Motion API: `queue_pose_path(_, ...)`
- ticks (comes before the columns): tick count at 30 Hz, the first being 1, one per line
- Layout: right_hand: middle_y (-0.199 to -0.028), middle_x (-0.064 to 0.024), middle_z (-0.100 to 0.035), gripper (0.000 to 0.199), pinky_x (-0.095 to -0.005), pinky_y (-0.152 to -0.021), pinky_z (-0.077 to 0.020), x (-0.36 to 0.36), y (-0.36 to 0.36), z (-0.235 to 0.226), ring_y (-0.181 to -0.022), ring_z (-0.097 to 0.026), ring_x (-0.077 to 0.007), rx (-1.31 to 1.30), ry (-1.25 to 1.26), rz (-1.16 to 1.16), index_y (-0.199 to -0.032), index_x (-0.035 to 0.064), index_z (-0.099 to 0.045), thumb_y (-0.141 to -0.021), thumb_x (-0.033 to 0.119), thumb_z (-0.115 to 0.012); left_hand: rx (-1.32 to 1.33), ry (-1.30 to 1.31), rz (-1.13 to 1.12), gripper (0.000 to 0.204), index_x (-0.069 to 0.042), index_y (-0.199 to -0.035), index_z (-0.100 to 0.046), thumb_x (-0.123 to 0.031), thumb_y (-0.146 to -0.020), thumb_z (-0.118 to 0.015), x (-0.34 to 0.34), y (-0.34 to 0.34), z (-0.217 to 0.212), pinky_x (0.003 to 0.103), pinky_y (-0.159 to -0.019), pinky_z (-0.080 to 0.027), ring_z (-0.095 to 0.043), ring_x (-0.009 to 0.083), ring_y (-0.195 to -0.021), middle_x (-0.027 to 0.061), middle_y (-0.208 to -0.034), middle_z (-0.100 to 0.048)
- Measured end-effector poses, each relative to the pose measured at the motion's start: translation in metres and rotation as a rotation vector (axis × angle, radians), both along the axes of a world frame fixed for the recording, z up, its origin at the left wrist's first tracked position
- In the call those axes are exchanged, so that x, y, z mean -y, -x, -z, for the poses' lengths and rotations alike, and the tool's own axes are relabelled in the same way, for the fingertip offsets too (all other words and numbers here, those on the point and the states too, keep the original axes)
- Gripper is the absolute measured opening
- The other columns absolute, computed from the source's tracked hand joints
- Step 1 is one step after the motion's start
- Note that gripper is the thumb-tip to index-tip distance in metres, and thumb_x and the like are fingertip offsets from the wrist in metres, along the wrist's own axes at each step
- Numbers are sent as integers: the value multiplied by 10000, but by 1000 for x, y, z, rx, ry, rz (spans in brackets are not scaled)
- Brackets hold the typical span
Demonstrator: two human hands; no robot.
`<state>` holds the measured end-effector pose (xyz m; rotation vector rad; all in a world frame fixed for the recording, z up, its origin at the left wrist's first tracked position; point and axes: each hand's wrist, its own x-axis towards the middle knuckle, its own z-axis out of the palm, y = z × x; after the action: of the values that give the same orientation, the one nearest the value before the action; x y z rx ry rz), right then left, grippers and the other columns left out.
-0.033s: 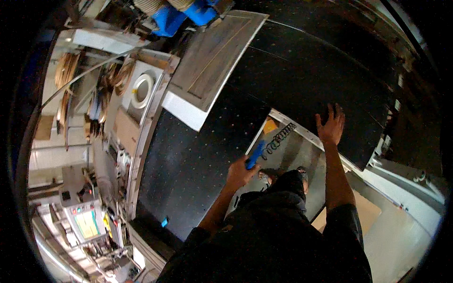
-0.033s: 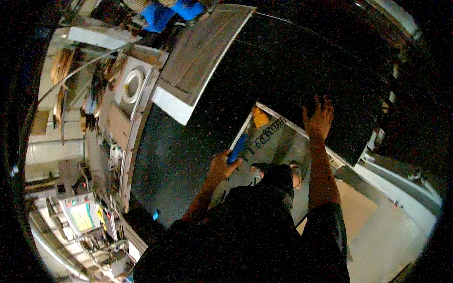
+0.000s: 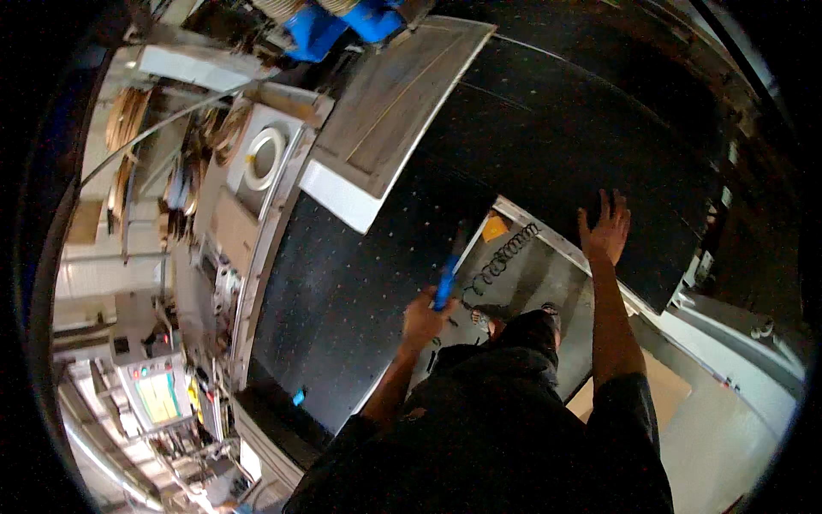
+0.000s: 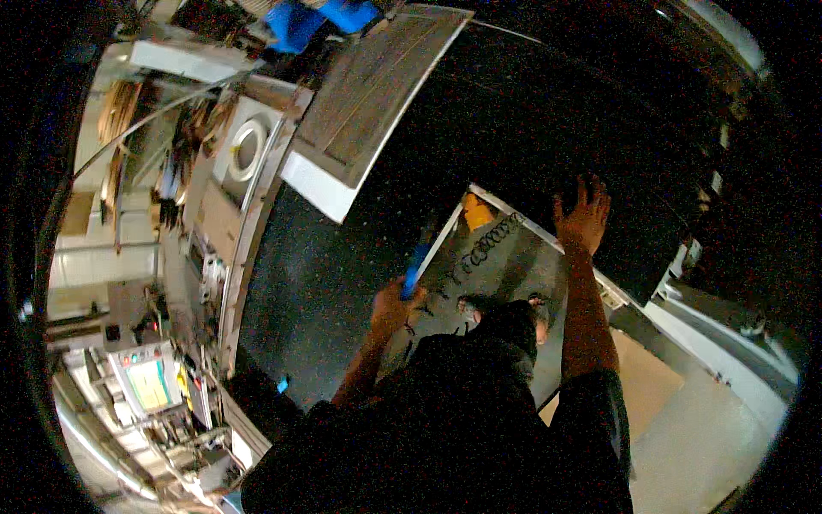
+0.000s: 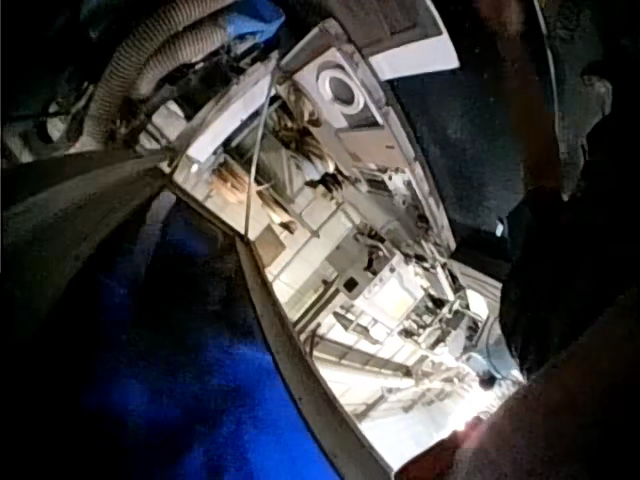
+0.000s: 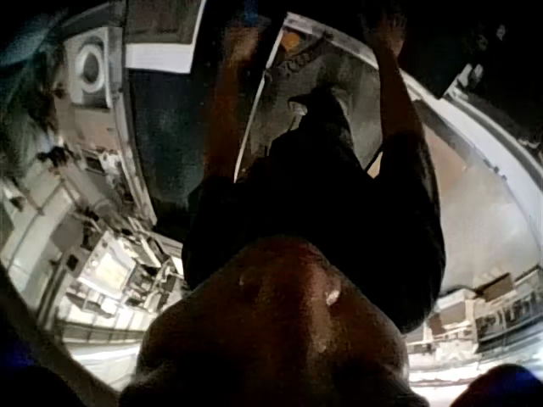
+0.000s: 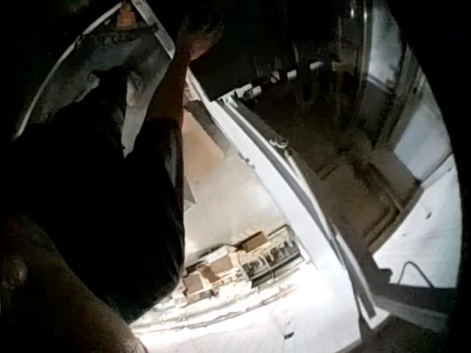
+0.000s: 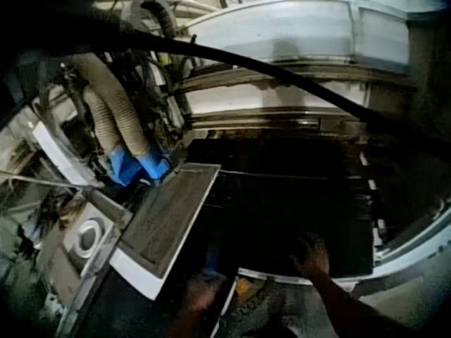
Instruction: The person trims the edges of decorative cabinet door panels using a utility knife and then stacks the finished doors one by one onto a pile on a workbench.
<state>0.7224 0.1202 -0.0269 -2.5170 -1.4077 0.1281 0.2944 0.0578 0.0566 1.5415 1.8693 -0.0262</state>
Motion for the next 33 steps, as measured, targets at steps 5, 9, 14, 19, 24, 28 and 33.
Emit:
queue_pose_path(5, -1709, -118, -326, 679, -497, -1326, -212, 1, 3, -4, -1596, -279, -332, 79, -35, -49, -1599, 183, -453, -1041, 552, -573, 113, -325, -987, 318, -72, -1154, -696, -281, -929, -779, 72, 142, -11, 410, -514, -517, -649, 194, -591, 81, -768, -689)
queue_pose_path(9, -1700, -137, -339, 675, -512, -1318, -209, 2, 0, -1, -1590, -285, -345, 88, -48, -83, -1598, 170, -452, -1056, 562, -541, 108, -477, -957, 294, -59, -1102, -685, -274, -929, -784, 89, 125, -48, 401, -493, -488, -602, 182, -548, 65, -724, -648)
queue_pose_path(14, -1667, -153, -401, 677, -537, -1302, -222, 7, -3, 16, -1575, -310, -369, 140, -100, -118, -1588, 143, -466, -1057, 555, -546, -20, -139, -252, 412, -31, -1157, -736, -345, -900, -810, 107, -5, -49, 451, -766, -596, -749, 312, -836, 193, -964, -759)
queue_pose_path(19, -1641, -165, -442, 650, -547, -1268, -294, 18, -56, 32, -1528, -371, -400, 116, -192, -383, -1558, 132, -515, -1041, 518, -595, 56, -82, 87, 499, -31, -1240, -735, -370, -886, -831, 170, -89, -48, 451, -853, -601, -768, 357, -979, 216, -1087, -774)
queue_pose_path(24, -1563, -154, -519, 571, -537, -1219, -387, 23, -86, 33, -1444, -462, -406, -107, -268, -534, -1450, 167, -608, -1008, 529, -616, -115, 10, -259, 409, -18, -1182, -745, -325, -921, -815, 232, -14, -45, 435, -724, -587, -770, 259, -808, 147, -940, -793)
queue_pose_path(28, -1476, -132, -597, 511, -499, -1214, -401, 24, -80, 21, -1430, -479, -380, -204, -281, -416, -1342, 158, -681, -991, 526, -642, 33, 30, 259, 464, -91, -1201, -751, -433, -898, -836, 250, -51, -51, 409, -702, -573, -712, 254, -723, 117, -857, -751)
queue_pose_path(33, -1550, -76, -542, 439, -471, -1254, -367, 44, -101, 19, -1476, -458, -319, -132, -231, -490, -1352, 165, -684, -1010, 440, -661, 307, 252, 171, 559, -81, -1252, -729, -462, -864, -860, 202, -142, -103, 402, -782, -564, -737, 258, -845, 132, -999, -771)
